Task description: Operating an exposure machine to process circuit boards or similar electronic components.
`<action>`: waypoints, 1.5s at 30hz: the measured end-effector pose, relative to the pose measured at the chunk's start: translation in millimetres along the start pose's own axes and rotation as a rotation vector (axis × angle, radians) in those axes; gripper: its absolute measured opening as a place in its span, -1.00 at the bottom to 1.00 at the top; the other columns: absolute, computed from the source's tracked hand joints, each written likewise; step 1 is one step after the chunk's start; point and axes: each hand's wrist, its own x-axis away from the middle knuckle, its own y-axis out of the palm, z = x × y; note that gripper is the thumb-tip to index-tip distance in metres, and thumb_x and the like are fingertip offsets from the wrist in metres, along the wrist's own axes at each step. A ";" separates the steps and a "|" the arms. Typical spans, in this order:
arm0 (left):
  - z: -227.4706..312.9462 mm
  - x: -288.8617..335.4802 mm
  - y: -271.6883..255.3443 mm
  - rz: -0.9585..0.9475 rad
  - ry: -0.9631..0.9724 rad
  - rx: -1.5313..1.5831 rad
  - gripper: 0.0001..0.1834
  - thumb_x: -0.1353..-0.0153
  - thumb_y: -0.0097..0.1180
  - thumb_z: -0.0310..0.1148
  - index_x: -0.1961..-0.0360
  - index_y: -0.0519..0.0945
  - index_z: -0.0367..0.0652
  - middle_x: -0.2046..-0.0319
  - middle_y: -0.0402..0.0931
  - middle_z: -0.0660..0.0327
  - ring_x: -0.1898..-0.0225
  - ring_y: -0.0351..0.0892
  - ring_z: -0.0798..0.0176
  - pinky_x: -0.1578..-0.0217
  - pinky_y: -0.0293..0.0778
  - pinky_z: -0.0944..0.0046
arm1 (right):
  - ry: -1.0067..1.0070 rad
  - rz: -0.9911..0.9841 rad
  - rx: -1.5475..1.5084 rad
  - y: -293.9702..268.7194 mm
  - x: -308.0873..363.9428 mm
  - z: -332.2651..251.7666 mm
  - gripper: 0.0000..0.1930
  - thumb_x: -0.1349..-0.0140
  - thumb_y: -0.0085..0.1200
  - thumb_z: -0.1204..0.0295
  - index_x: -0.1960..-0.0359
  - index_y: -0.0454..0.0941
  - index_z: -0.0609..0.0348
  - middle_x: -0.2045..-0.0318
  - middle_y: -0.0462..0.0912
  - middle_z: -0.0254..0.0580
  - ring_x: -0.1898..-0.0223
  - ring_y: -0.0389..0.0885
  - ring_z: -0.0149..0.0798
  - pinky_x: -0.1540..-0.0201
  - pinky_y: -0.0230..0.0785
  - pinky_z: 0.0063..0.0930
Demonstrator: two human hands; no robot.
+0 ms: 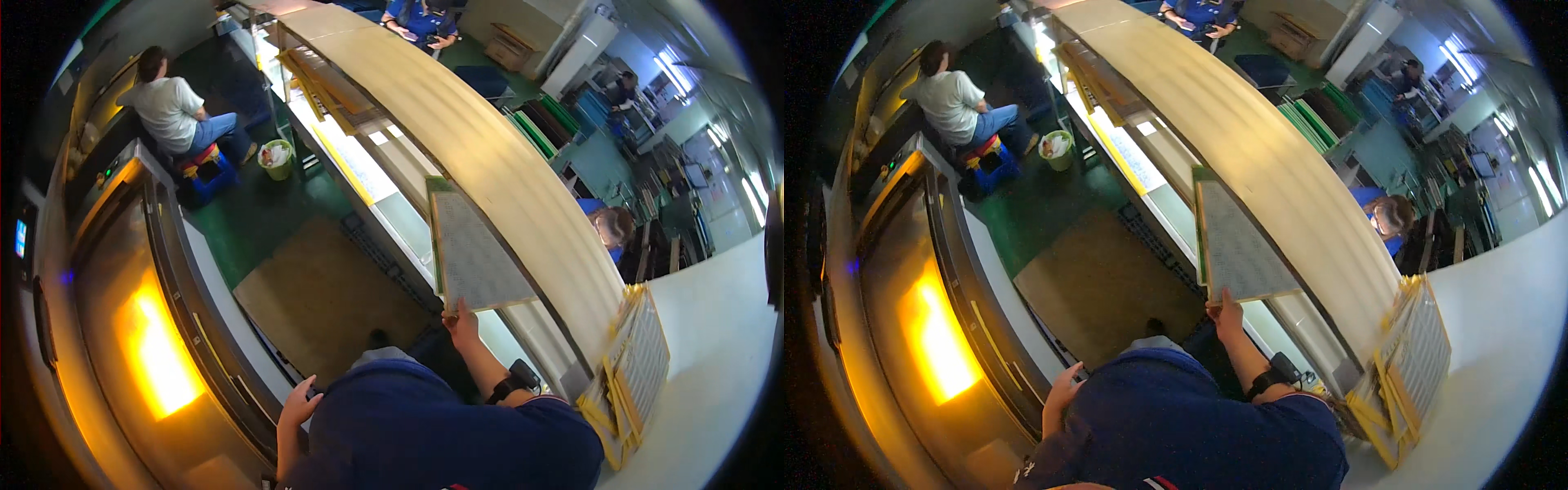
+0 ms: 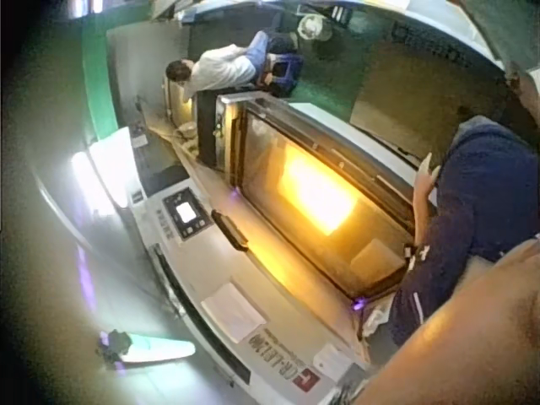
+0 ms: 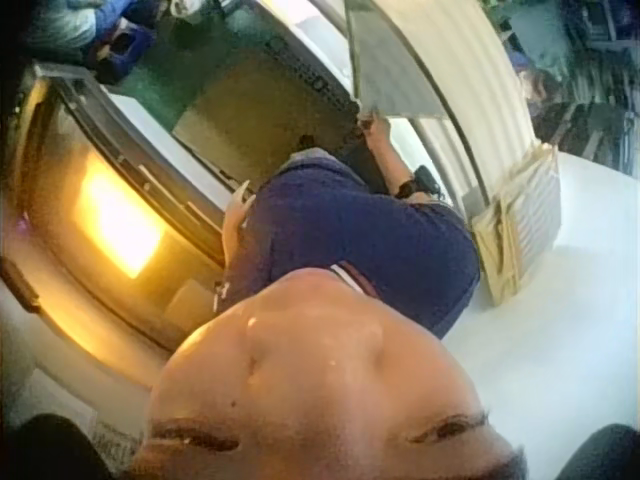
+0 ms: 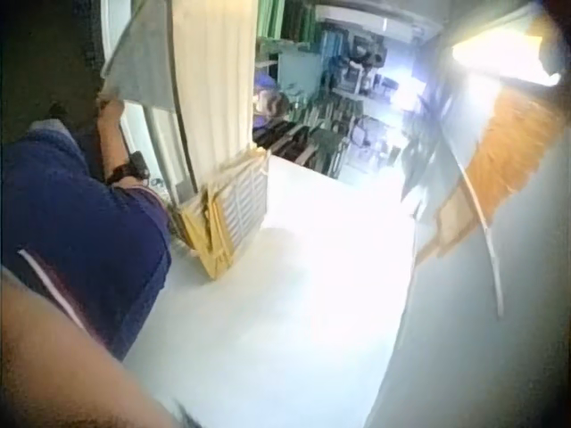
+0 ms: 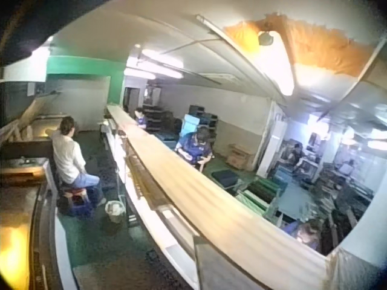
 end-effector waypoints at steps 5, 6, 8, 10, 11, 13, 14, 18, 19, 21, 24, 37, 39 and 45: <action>16.7 9.5 28.8 -0.020 -0.168 0.165 -0.38 -0.21 0.23 -0.20 -0.27 0.42 -0.16 -0.11 0.52 0.03 -0.13 0.50 0.00 -0.16 0.40 0.08 | 0.115 -0.574 0.477 -25.4 -20.7 18.9 -0.70 -0.38 0.08 0.17 0.05 0.57 0.11 0.35 0.67 -0.19 0.46 0.59 -0.42 0.40 0.42 -0.62; 16.1 19.5 34.1 0.026 -0.204 0.200 -0.38 -0.21 0.23 -0.20 -0.27 0.42 -0.16 -0.11 0.52 0.03 -0.13 0.50 0.00 -0.16 0.40 0.08 | 0.044 -0.733 0.812 12.7 22.6 -1.9 -0.72 -0.34 0.14 0.22 0.09 0.62 0.15 0.32 0.68 -0.22 0.42 0.60 -0.41 0.36 0.45 -0.56; 19.1 39.4 41.1 0.101 -0.130 0.209 -0.49 -0.22 0.25 -0.25 -0.17 0.48 -0.19 0.03 0.55 0.08 0.04 0.56 0.10 -0.03 0.47 0.13 | -0.104 -1.203 1.101 40.5 39.5 5.3 -0.70 -0.29 0.23 0.26 0.09 0.62 0.23 0.30 0.68 -0.26 0.28 0.60 -0.38 0.16 0.47 -0.47; 24.7 69.5 55.9 0.237 -0.068 0.320 -0.61 -0.19 0.29 -0.37 -0.04 0.55 -0.19 0.16 0.57 0.13 0.19 0.60 0.20 0.13 0.52 0.22 | -0.183 -1.336 1.465 104.0 68.8 -18.2 -0.71 -0.24 0.26 0.28 0.14 0.63 0.23 0.27 0.66 -0.23 0.23 0.59 -0.39 0.15 0.44 -0.45; 33.7 87.0 61.2 0.277 -0.100 0.386 -0.64 -0.20 0.29 -0.36 -0.01 0.56 -0.19 0.20 0.57 0.15 0.19 0.60 0.21 0.15 0.52 0.21 | -0.226 -1.429 1.510 127.4 76.4 -23.3 -0.72 -0.22 0.27 0.30 0.15 0.64 0.23 0.26 0.66 -0.22 0.22 0.58 -0.39 0.16 0.44 -0.43; 54.1 120.6 71.9 0.413 -0.191 0.496 -0.66 -0.20 0.29 -0.35 0.02 0.56 -0.18 0.23 0.57 0.16 0.20 0.60 0.22 0.17 0.52 0.21 | -0.203 -1.598 1.554 156.4 84.6 -21.3 -0.75 -0.18 0.28 0.38 0.15 0.65 0.22 0.26 0.65 -0.21 0.23 0.58 -0.35 0.14 0.44 -0.38; 61.6 136.7 75.1 0.384 -0.201 0.551 -0.69 -0.20 0.30 -0.35 0.06 0.56 -0.18 0.27 0.58 0.18 0.21 0.60 0.23 0.19 0.52 0.21 | -0.151 -1.688 1.528 164.1 88.0 -17.9 -0.76 -0.21 0.25 0.39 0.13 0.64 0.23 0.23 0.66 -0.19 0.19 0.59 -0.33 0.09 0.45 -0.39; 69.0 191.1 100.7 0.392 -0.215 0.576 -0.75 -0.23 0.28 -0.31 0.18 0.54 -0.20 0.33 0.59 0.18 0.26 0.59 0.23 0.22 0.51 0.20 | 0.120 -1.816 1.560 193.0 101.6 -15.6 -0.71 -0.28 0.16 0.46 -0.03 0.61 0.20 0.08 0.63 -0.12 0.05 0.62 -0.24 -0.03 0.46 -0.39; 72.4 202.6 102.1 0.488 -0.266 0.627 -0.75 -0.23 0.28 -0.31 0.18 0.54 -0.20 0.33 0.59 0.18 0.26 0.59 0.23 0.22 0.51 0.20 | 0.153 -1.830 1.648 202.2 99.7 -14.4 -0.68 -0.27 0.16 0.51 -0.07 0.59 0.18 0.06 0.62 -0.14 0.03 0.61 -0.25 -0.03 0.47 -0.37; 81.0 228.6 106.9 0.480 -0.261 0.637 -0.75 -0.24 0.25 -0.30 0.19 0.52 -0.22 0.33 0.61 0.16 0.27 0.59 0.22 0.20 0.52 0.18 | 0.152 -1.962 1.715 221.4 106.5 -1.0 -0.69 -0.25 0.17 0.53 -0.04 0.59 0.18 0.08 0.62 -0.14 0.04 0.61 -0.25 -0.01 0.48 -0.36; 86.7 261.2 134.4 0.625 -0.271 0.843 -0.74 -0.23 0.23 -0.29 0.17 0.52 -0.23 0.30 0.62 0.14 0.25 0.60 0.22 0.19 0.52 0.17 | 0.051 -2.122 1.727 263.0 178.3 29.7 -0.70 -0.20 0.16 0.57 0.01 0.60 0.19 0.11 0.63 -0.13 0.08 0.64 -0.25 0.04 0.50 -0.37; 80.0 315.8 138.3 1.121 -0.788 0.416 -0.75 -0.26 0.14 -0.18 0.30 0.60 -0.16 0.36 0.62 0.07 0.28 0.65 -0.07 0.28 0.53 -0.05 | -1.430 -3.160 1.331 344.7 366.7 226.9 -0.79 -0.08 0.11 0.34 0.25 0.71 -0.03 0.44 0.69 -0.26 0.34 0.71 -0.09 0.33 0.50 -0.24; 59.0 299.1 148.6 1.153 -0.758 0.331 -0.75 -0.27 0.13 -0.18 0.35 0.58 -0.16 0.40 0.60 0.06 0.30 0.63 -0.09 0.31 0.52 -0.06 | -1.429 -3.239 1.357 351.0 386.6 234.9 -0.79 -0.06 0.11 0.37 0.26 0.71 -0.02 0.44 0.68 -0.23 0.35 0.71 -0.10 0.33 0.51 -0.25; 48.5 290.8 106.7 1.241 -0.557 0.246 -0.74 -0.30 0.07 -0.22 0.44 0.53 -0.17 0.44 0.56 0.06 0.34 0.61 -0.12 0.33 0.50 -0.07 | -1.161 -3.228 1.584 393.6 364.6 207.3 -0.81 -0.03 0.12 0.42 0.30 0.70 0.04 0.42 0.68 -0.18 0.34 0.70 -0.08 0.31 0.50 -0.25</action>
